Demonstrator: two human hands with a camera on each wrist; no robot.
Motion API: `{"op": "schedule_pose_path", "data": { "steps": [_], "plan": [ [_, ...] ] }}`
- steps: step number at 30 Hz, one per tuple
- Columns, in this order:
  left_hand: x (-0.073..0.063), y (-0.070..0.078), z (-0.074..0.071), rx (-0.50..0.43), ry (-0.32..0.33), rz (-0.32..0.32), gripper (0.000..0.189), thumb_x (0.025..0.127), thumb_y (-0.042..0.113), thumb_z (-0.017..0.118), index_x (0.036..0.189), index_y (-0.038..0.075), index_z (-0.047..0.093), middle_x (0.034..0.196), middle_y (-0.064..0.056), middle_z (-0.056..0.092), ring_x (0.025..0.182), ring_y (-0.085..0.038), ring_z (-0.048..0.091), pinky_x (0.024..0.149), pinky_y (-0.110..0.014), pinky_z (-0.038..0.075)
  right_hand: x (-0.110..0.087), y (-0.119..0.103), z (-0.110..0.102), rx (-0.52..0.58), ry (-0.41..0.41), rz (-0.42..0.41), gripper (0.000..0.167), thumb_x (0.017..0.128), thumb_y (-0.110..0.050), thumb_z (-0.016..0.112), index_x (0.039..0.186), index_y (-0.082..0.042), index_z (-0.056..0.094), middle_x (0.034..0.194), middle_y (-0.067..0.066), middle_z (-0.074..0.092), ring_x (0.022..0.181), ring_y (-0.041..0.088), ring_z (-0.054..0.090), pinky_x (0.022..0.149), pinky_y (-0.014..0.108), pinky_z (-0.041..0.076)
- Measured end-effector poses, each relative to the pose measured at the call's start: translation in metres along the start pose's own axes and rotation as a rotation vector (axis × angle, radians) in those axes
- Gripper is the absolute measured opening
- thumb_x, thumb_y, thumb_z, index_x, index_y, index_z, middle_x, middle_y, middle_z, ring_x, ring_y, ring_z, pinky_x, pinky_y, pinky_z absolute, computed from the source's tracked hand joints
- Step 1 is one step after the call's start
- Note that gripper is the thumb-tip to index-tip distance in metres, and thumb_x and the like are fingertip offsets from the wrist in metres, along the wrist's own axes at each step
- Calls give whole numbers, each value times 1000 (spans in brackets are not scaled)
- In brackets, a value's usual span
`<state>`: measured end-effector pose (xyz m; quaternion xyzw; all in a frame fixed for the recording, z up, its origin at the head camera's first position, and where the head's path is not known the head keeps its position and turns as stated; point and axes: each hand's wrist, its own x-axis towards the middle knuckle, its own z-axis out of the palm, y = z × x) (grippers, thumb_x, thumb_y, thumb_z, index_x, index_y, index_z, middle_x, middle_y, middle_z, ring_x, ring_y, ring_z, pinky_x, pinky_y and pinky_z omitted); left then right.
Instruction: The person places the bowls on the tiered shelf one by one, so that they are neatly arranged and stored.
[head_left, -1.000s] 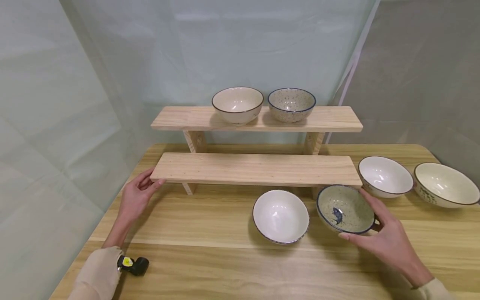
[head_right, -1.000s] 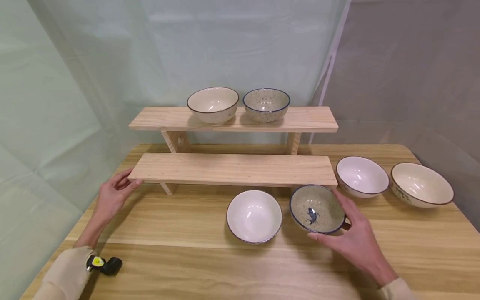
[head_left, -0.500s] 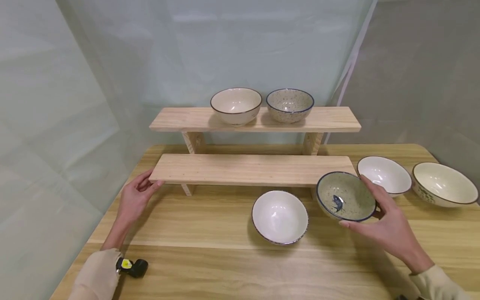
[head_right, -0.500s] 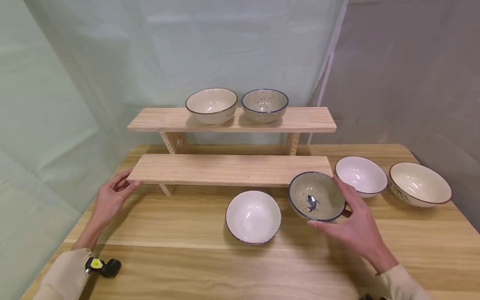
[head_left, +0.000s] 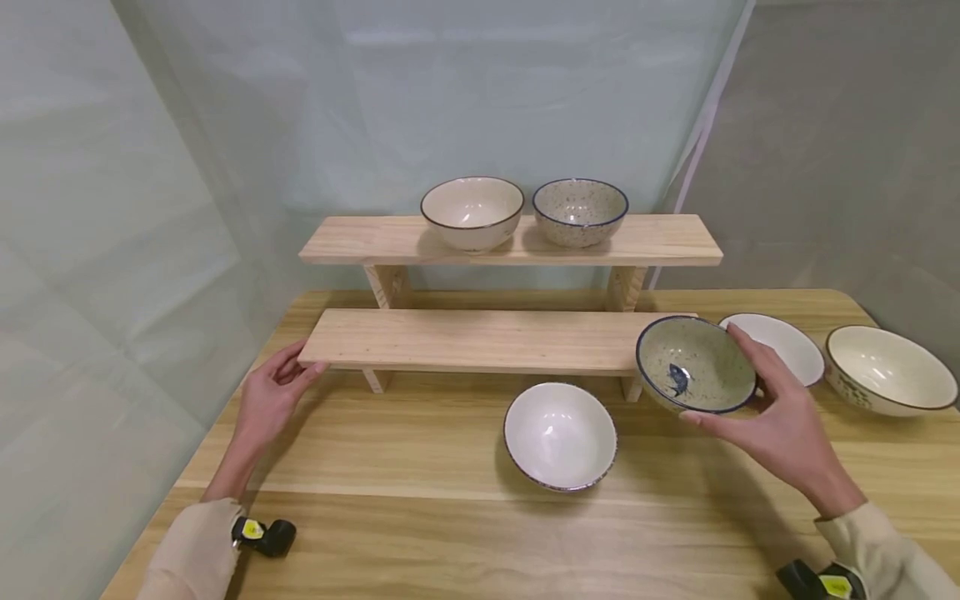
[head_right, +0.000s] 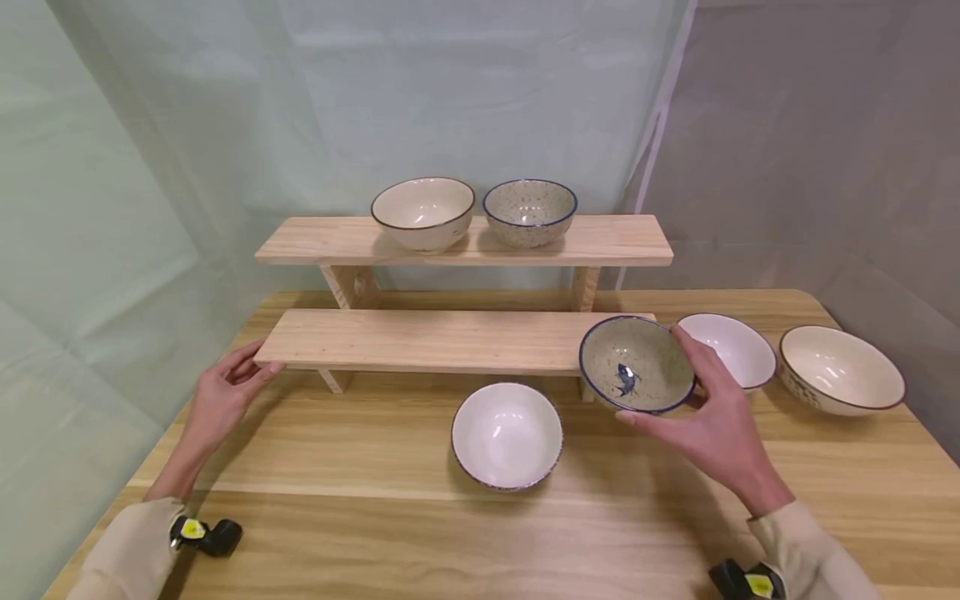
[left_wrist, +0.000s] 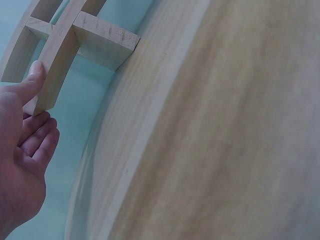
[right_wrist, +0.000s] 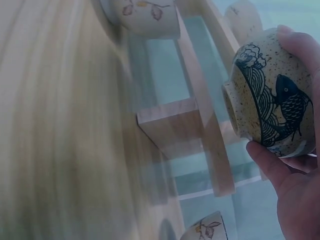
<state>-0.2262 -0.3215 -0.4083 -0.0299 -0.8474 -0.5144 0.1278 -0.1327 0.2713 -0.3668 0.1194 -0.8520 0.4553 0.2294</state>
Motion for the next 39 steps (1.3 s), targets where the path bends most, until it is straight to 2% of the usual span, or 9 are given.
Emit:
{"op": "schedule_pose_path", "data": {
  "steps": [3, 6, 8, 11, 17, 25, 31, 39],
  "plan": [
    [0, -1, 0, 1, 3, 0, 65, 102, 26, 70, 153, -6, 44, 143, -30, 54, 106, 11, 56, 84, -8, 49, 4, -1, 0, -13, 7, -1, 112, 62, 9, 95, 159, -10, 42, 140, -4, 51, 113, 2, 50, 86, 5, 42],
    [0, -2, -1, -3, 2, 1, 65, 102, 25, 70, 153, -6, 44, 143, -30, 54, 106, 11, 56, 84, -8, 49, 8, -1, -1, -26, 4, 7, 112, 64, 7, 95, 160, -10, 40, 145, 9, 50, 114, 1, 49, 85, 4, 42],
    [-1, -2, -1, -7, 1, 0, 64, 102, 25, 70, 153, -6, 44, 143, -31, 54, 106, 12, 56, 84, -8, 49, 12, -1, -2, -26, 1, 13, 111, 65, 7, 95, 160, -7, 39, 147, 17, 47, 114, 0, 49, 83, 4, 43],
    [-1, -3, -2, -9, -2, -3, 65, 102, 24, 69, 153, -6, 44, 143, -31, 54, 106, 11, 56, 84, -8, 49, 17, -2, -2, -11, 3, 17, 110, 66, 8, 94, 160, -4, 38, 148, 23, 45, 111, 0, 50, 82, 4, 44],
    [-2, -3, -3, -7, -8, -2, 65, 103, 25, 69, 154, -5, 42, 144, -31, 53, 107, 11, 56, 84, -8, 49, 26, -4, -3, -10, 16, 6, 108, 67, 8, 93, 159, 1, 38, 143, 24, 46, 108, 1, 52, 83, 4, 44],
    [-2, -3, -3, 1, -9, -4, 65, 103, 25, 69, 154, -5, 43, 143, -30, 54, 107, 11, 56, 84, -7, 49, 37, -6, -3, 2, 3, 25, 108, 69, 6, 93, 161, -5, 37, 149, 27, 43, 108, -1, 51, 82, 5, 46],
    [-1, -3, -1, -8, -5, 1, 64, 102, 24, 69, 153, -5, 44, 143, -30, 55, 107, 12, 56, 84, -8, 49, 43, -9, -4, 3, 3, 30, 108, 70, 3, 93, 161, -3, 35, 152, 28, 42, 107, 0, 53, 82, 6, 47],
    [0, -2, -1, 12, -7, -1, 66, 102, 26, 70, 153, -5, 44, 144, -29, 54, 114, 4, 57, 85, -7, 48, 48, -10, -8, -46, 0, 70, 108, 73, -7, 94, 163, -12, 34, 153, 25, 43, 107, 0, 52, 82, 4, 44]
  ]
}}
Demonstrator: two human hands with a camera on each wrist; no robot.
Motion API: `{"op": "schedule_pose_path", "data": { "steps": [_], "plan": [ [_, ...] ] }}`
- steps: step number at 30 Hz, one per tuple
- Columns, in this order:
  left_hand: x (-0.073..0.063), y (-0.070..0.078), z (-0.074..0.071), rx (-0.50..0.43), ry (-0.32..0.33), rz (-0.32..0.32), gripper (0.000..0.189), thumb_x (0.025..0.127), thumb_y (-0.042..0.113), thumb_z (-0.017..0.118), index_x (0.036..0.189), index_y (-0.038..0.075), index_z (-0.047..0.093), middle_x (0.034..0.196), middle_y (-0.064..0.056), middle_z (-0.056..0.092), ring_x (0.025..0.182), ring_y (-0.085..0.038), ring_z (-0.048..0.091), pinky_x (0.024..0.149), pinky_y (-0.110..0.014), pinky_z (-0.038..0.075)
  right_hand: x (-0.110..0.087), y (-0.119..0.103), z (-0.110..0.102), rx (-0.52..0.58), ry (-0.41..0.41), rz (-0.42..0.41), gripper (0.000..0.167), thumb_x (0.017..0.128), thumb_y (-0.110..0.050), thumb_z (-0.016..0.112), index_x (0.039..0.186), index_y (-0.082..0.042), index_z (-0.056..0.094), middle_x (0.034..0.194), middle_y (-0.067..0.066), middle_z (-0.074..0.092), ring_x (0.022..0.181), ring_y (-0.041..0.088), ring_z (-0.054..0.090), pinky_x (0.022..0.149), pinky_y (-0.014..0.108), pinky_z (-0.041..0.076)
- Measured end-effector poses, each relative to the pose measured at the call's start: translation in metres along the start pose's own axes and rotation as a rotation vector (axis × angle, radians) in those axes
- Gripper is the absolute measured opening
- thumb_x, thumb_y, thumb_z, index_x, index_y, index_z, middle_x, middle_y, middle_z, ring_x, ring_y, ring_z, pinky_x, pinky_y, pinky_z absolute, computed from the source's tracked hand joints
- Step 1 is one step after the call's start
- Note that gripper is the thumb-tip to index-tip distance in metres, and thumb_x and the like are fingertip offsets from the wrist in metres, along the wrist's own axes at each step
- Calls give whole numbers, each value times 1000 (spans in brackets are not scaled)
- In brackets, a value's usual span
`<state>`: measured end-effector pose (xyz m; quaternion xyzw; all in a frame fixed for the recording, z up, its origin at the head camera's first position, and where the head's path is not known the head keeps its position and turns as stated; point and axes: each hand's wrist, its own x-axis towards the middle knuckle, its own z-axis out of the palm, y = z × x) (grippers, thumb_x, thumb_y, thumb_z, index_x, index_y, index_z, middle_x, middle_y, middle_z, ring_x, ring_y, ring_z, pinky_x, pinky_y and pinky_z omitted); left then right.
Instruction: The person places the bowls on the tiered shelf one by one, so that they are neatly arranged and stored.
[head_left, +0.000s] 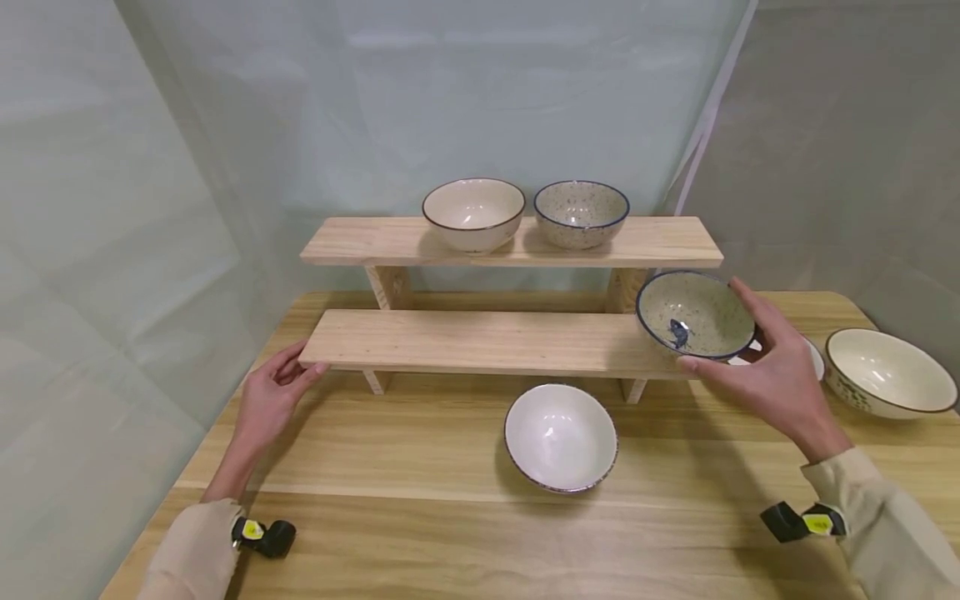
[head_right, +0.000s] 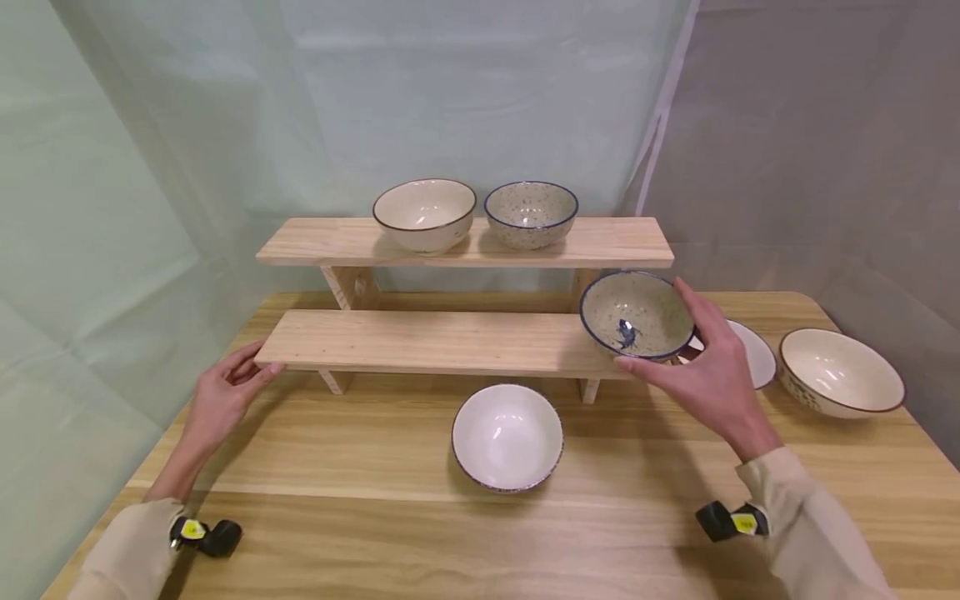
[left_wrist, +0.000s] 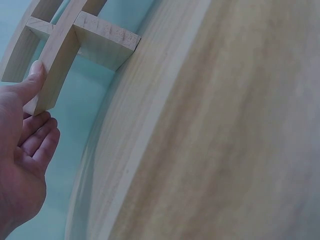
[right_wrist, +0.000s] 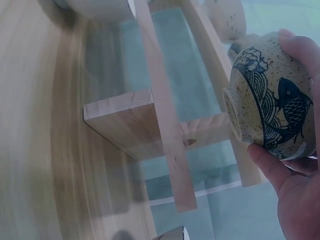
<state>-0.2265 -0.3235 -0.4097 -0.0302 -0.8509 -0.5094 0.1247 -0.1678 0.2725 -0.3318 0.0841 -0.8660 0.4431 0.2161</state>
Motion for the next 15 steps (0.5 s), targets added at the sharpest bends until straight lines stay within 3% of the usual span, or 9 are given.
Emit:
{"op": "schedule_pose_path", "data": {
  "steps": [11, 15],
  "plan": [
    [0, 1, 1, -7, 2, 14, 65, 102, 26, 70, 152, -8, 44, 142, -31, 54, 109, 10, 56, 85, -7, 48, 10, -3, -3, -15, 17, 20, 107, 75, -5, 93, 163, -11, 32, 154, 26, 41, 117, 28, 53, 81, 3, 43],
    [0, 2, 1, 2, 0, 13, 65, 102, 27, 70, 153, -7, 44, 143, -31, 55, 110, 8, 56, 85, -7, 48, 14, -4, -3, -4, 20, 19, 107, 75, -4, 92, 163, -11, 33, 153, 24, 41, 114, 19, 52, 80, 3, 44]
  ]
}}
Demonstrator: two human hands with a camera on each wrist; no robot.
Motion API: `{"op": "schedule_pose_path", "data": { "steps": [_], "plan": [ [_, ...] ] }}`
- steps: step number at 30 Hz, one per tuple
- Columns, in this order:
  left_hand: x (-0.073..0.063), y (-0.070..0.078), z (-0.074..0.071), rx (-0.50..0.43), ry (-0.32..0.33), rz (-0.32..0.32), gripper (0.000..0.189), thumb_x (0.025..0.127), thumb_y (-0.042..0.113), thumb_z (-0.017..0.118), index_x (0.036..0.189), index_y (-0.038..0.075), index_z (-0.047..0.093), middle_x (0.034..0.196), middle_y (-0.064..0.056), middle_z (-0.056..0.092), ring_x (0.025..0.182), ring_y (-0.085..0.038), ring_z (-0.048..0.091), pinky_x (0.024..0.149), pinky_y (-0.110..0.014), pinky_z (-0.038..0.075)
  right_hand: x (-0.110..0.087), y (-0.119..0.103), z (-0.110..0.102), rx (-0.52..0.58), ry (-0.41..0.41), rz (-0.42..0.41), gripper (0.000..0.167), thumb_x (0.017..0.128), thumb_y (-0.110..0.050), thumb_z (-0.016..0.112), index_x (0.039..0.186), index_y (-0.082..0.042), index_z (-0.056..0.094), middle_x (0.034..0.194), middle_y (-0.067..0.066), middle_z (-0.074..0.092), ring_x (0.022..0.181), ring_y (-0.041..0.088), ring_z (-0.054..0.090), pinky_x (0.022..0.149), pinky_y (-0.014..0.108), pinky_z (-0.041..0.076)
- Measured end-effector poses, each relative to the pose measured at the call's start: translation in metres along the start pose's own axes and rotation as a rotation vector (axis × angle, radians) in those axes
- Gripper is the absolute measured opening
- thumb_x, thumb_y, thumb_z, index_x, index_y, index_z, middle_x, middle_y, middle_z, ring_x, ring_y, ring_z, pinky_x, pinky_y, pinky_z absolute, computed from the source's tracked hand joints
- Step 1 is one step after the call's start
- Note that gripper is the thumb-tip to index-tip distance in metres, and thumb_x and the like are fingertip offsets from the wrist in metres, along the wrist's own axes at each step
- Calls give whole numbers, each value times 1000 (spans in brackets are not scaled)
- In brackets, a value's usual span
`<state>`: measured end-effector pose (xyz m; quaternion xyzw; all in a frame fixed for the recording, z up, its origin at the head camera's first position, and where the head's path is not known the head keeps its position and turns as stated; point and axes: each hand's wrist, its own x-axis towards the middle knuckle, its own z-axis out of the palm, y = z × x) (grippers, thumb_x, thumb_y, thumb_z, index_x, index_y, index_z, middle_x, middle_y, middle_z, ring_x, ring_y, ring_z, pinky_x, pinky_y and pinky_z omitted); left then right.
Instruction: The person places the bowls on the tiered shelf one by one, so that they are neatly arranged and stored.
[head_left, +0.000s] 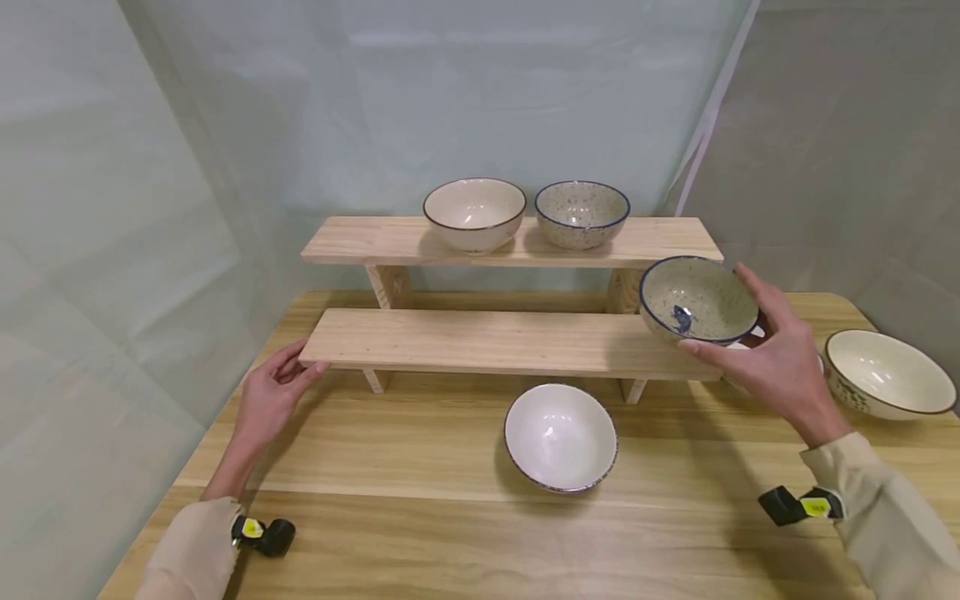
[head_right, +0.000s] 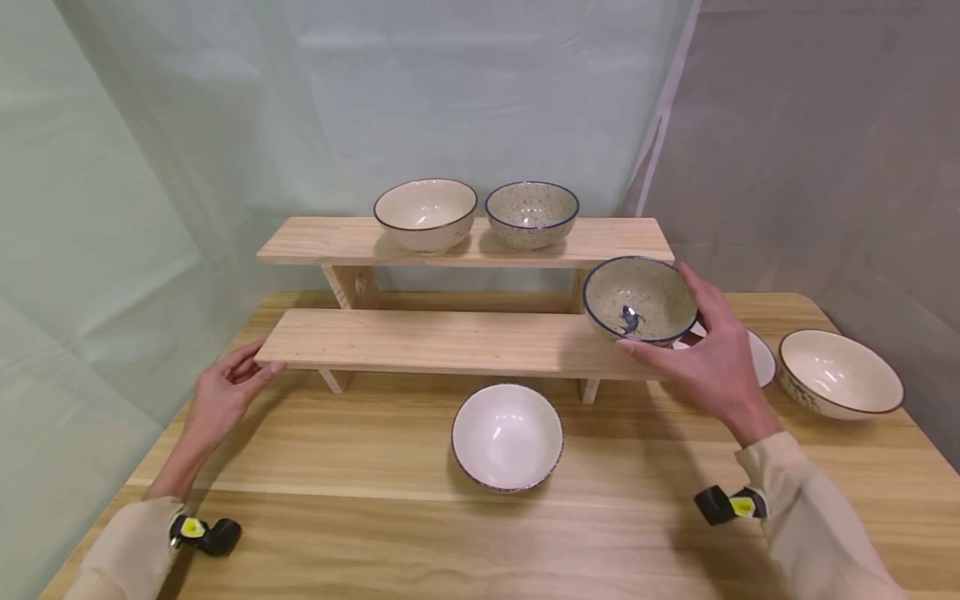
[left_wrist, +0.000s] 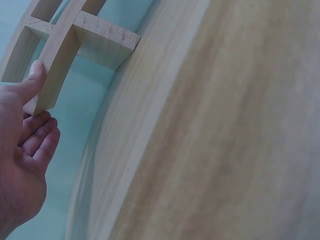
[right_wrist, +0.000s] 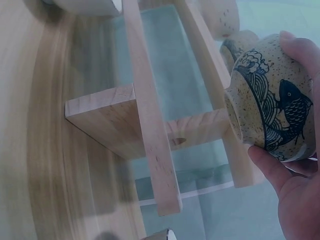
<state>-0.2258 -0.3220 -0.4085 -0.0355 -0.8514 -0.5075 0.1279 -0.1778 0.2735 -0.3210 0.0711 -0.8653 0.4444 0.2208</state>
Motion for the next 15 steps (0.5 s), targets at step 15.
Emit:
{"op": "schedule_pose_path", "data": {
  "steps": [15],
  "plan": [
    [1, -2, 1, -25, -3, 7, 64, 103, 24, 69, 152, -7, 45, 142, -31, 55, 106, 12, 56, 85, -8, 49, 13, 0, -4, -19, 4, 23, 104, 79, -8, 90, 164, -11, 30, 158, 24, 36, 115, 35, 51, 80, 2, 42]
  ]
}}
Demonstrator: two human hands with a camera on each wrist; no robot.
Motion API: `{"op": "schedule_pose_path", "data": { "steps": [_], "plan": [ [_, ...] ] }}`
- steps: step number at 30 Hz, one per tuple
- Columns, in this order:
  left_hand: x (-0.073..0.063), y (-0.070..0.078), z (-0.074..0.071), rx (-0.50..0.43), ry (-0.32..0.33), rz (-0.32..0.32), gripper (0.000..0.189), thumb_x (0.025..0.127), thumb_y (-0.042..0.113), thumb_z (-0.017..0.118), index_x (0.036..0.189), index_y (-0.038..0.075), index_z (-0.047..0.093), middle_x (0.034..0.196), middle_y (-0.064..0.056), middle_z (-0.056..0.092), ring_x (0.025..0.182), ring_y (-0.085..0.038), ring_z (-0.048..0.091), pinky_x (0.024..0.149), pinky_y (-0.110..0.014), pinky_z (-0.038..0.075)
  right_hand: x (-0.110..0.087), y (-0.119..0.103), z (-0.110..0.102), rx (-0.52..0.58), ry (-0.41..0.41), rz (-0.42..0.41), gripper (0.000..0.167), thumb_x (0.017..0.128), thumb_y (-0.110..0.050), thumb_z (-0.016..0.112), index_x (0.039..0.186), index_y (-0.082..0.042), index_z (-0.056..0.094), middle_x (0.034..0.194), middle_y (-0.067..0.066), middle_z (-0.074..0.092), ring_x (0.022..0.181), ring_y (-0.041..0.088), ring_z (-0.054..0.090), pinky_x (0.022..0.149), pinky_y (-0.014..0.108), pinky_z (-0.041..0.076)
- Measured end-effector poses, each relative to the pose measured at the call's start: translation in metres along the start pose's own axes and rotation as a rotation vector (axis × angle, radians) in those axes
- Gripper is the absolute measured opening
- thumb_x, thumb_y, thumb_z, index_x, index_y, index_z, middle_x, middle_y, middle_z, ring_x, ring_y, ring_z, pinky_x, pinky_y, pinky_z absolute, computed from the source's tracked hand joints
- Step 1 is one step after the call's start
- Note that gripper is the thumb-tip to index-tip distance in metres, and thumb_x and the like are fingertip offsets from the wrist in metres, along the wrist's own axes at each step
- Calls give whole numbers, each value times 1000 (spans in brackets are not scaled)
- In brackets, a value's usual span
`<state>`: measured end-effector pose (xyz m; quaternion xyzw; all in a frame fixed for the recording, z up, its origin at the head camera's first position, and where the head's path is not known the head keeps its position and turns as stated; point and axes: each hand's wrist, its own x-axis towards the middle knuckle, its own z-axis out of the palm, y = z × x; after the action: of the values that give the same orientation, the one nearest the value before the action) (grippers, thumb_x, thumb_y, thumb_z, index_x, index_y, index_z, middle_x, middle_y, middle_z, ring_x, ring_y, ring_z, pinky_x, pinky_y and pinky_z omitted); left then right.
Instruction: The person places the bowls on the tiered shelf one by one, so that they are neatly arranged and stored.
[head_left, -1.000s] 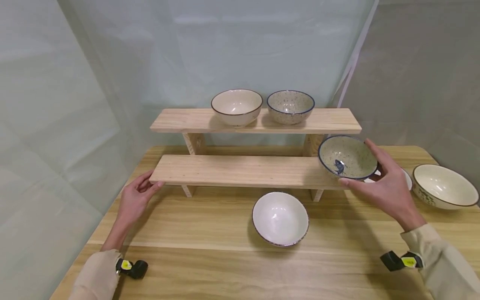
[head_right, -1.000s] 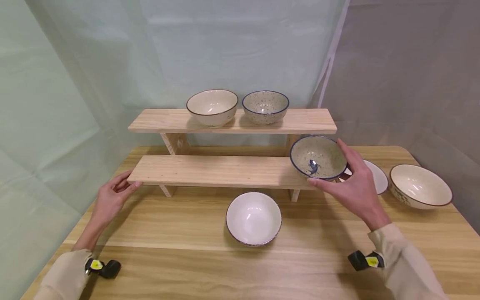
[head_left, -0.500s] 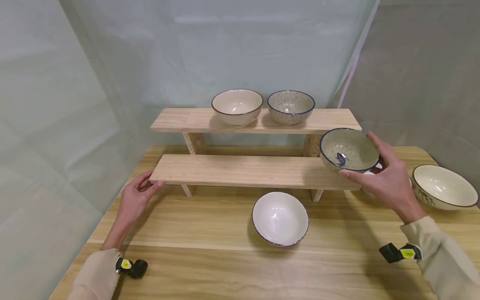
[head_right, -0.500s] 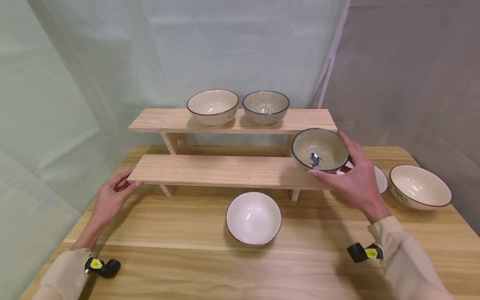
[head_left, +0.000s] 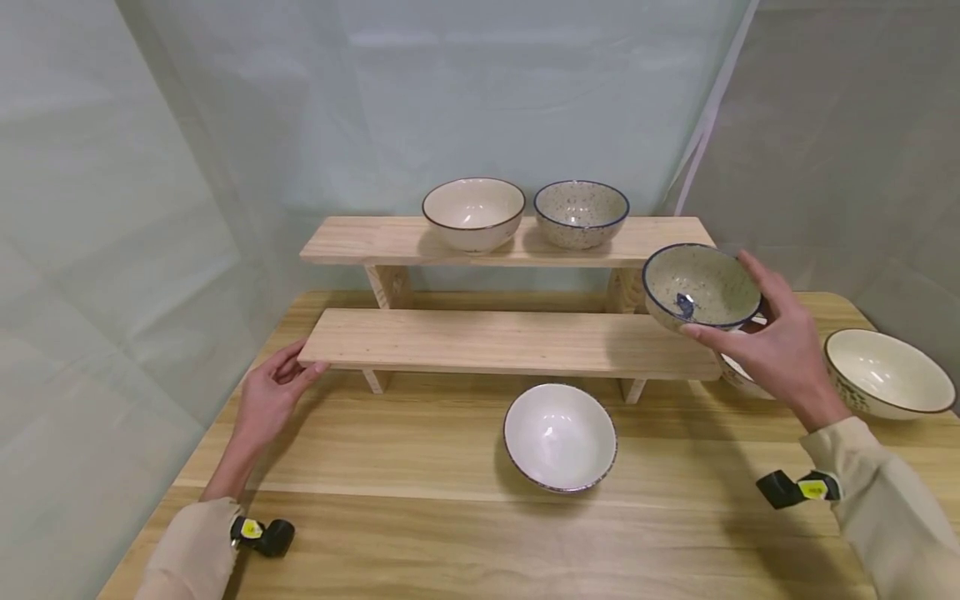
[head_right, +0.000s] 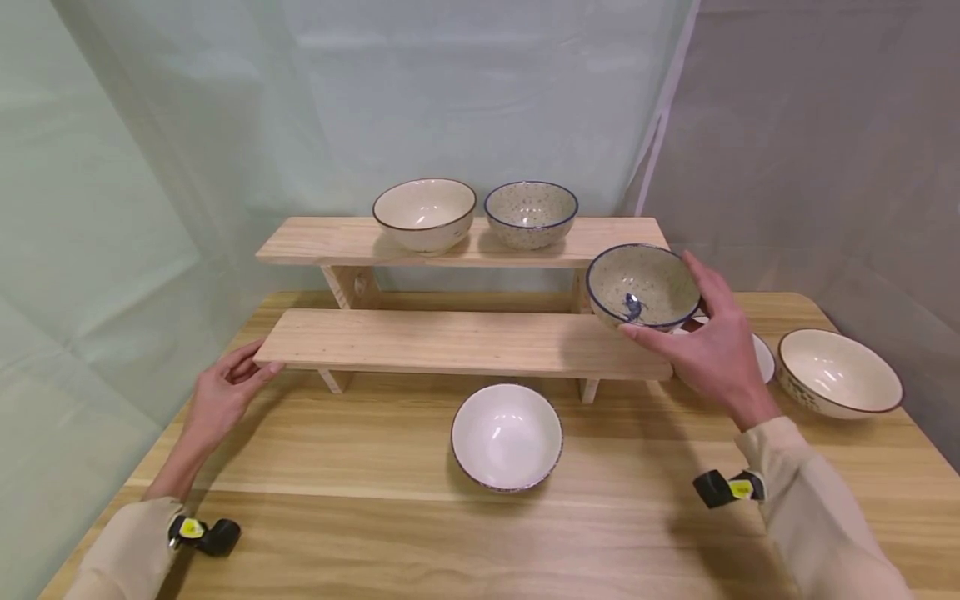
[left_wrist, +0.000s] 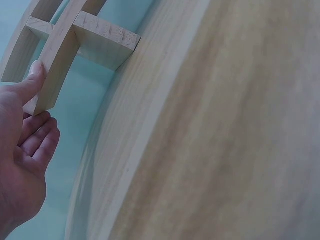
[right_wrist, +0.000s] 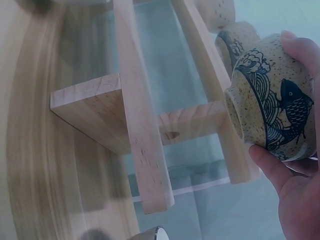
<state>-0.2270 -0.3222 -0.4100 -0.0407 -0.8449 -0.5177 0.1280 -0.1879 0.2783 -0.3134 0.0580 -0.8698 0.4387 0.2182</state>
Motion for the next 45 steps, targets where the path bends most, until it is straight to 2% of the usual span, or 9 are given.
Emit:
{"op": "schedule_pose_path", "data": {
  "steps": [5, 15, 22, 31, 38, 45],
  "plan": [
    [0, 0, -1, 8, -4, -5, 64, 103, 25, 69, 153, -6, 44, 143, -30, 54, 108, 11, 56, 85, -7, 48, 4, -1, -1, 2, 7, 12, 104, 80, -11, 90, 165, -11, 30, 159, 24, 33, 124, 48, 47, 83, 2, 41],
    [0, -1, -1, 20, -6, -19, 65, 103, 27, 69, 154, -5, 43, 145, -29, 53, 113, 5, 57, 85, -7, 48, 14, -1, -2, 2, 27, 8, 103, 82, -12, 89, 165, -12, 28, 160, 23, 33, 127, 48, 45, 85, 3, 40],
    [-1, 1, -2, 50, -9, -36, 67, 103, 30, 68, 155, -4, 42, 146, -28, 53, 122, -11, 58, 85, -7, 47, 21, -5, -1, -8, 36, 27, 103, 82, -18, 90, 165, -12, 29, 157, 21, 37, 128, 46, 46, 85, 2, 40],
    [0, 1, -1, 40, -2, -23, 66, 102, 28, 69, 154, -5, 44, 144, -29, 54, 113, 4, 58, 84, -7, 48, 29, -6, -1, -16, 33, 38, 103, 84, -24, 89, 166, -16, 27, 157, 21, 36, 132, 46, 45, 97, 10, 43],
    [0, 0, -1, 34, -3, -14, 65, 103, 27, 69, 154, -5, 44, 145, -29, 54, 114, 3, 57, 85, -7, 48, 34, -6, 0, -36, 43, 54, 102, 85, -29, 88, 166, -18, 26, 159, 21, 34, 137, 47, 43, 106, 24, 45],
    [0, 0, -1, 17, -6, -18, 65, 103, 27, 69, 154, -5, 44, 144, -29, 54, 110, 7, 56, 85, -8, 48, 38, -8, 0, -39, 53, 58, 102, 85, -30, 88, 166, -17, 27, 158, 20, 36, 137, 46, 43, 108, 29, 45]
  ]
}}
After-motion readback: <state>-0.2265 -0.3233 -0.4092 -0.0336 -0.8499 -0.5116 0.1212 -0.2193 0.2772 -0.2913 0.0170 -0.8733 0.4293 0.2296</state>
